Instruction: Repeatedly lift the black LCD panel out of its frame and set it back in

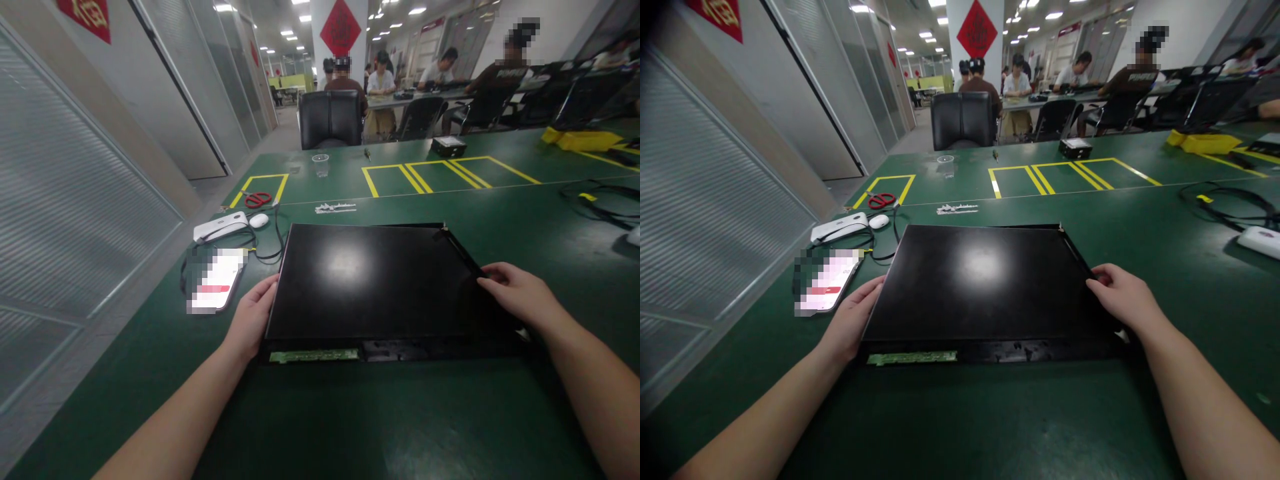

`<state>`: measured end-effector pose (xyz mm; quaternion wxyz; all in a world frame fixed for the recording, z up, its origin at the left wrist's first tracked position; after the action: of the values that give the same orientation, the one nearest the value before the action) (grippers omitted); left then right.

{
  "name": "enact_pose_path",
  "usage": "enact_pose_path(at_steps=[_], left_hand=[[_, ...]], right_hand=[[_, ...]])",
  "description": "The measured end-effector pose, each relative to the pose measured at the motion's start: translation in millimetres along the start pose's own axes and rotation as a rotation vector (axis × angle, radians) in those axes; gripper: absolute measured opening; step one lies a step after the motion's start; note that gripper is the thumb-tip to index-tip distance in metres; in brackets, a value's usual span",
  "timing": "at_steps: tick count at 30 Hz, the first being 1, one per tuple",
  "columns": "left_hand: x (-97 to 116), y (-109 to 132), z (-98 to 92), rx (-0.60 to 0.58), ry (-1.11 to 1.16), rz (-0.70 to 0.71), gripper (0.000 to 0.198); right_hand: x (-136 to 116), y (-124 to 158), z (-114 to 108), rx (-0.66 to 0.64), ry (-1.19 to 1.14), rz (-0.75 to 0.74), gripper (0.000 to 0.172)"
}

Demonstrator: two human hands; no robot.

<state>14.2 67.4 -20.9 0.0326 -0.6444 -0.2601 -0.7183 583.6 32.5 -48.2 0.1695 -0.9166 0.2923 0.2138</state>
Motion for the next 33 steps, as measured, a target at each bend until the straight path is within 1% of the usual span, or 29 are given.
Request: enact_pose_path(at_steps=[2,4,7,9,11,12,14,17,19,23,26,29,32,33], left_hand=[[2.3,0.9,-0.9,0.001,0.010,0.017,0.075],[2.8,2.2,-1.4,0.001,0.026,0.002,0.078],[4.4,4.9,1.4,-0.044,0.058,-0.008,0.077],[12.4,7.7,4.6,-0.095,0.078,0.069,0.070],[21.8,11.4,6.3,-0.125,0.066,0.165,0.063],[24.3,13.3,6.8,-0.131,0.057,0.184,0.063],[27.4,17.8,9.7,-0.163,0.085,0.177,0.063],[27.4,24.1,14.4,-0.220,0.122,0.129,0.066],[26.7,25.6,13.5,-0.222,0.131,0.131,0.069],[28.3,26.8,8.0,-0.196,0.170,0.217,0.067],[31.0,29.5,5.6,-0.177,0.176,0.270,0.064],[33.6,31.7,3.1,-0.141,0.172,0.272,0.063],[34.4,31.0,-4.0,-0.050,0.187,0.222,0.067],[34.8,30.9,-5.6,-0.031,0.194,0.205,0.068]], right_hand=[[0.2,0.0,0.7,-0.006,-0.007,-0.002,0.043],[0.4,-0.1,1.1,-0.011,-0.014,-0.006,0.042],[0.5,-0.4,1.2,-0.016,-0.024,-0.009,0.043],[-0.3,-0.3,0.5,-0.010,-0.035,-0.010,0.042],[-1.3,0.3,-0.1,0.002,-0.051,-0.014,0.041],[-1.8,0.6,0.0,0.009,-0.061,-0.017,0.042],[-1.9,0.8,0.1,0.035,-0.092,-0.024,0.050],[-0.2,-1.0,0.5,0.092,-0.192,-0.031,0.069],[1.4,-3.2,3.9,0.096,-0.242,-0.041,0.074],[5.0,-8.8,9.7,0.096,-0.258,-0.080,0.069],[11.3,-11.8,10.6,0.096,-0.316,-0.044,0.062],[9.9,-10.8,5.1,0.092,-0.472,0.020,0.050],[-4.3,-2.2,-6.8,0.065,-0.700,0.111,0.040],[-8.5,2.8,-10.5,0.043,-0.799,0.180,0.040]])
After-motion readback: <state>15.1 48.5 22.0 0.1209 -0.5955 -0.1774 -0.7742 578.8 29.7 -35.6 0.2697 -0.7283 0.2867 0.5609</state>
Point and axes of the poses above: each hand's wrist, its own y-axis away from the middle knuckle, its own z-axis out of the palm, x = y × z, the point moved 9 cm from there along -y, towards the middle knuckle, and after that the axes turned 13 degrees about x, right-handed, at the moved point
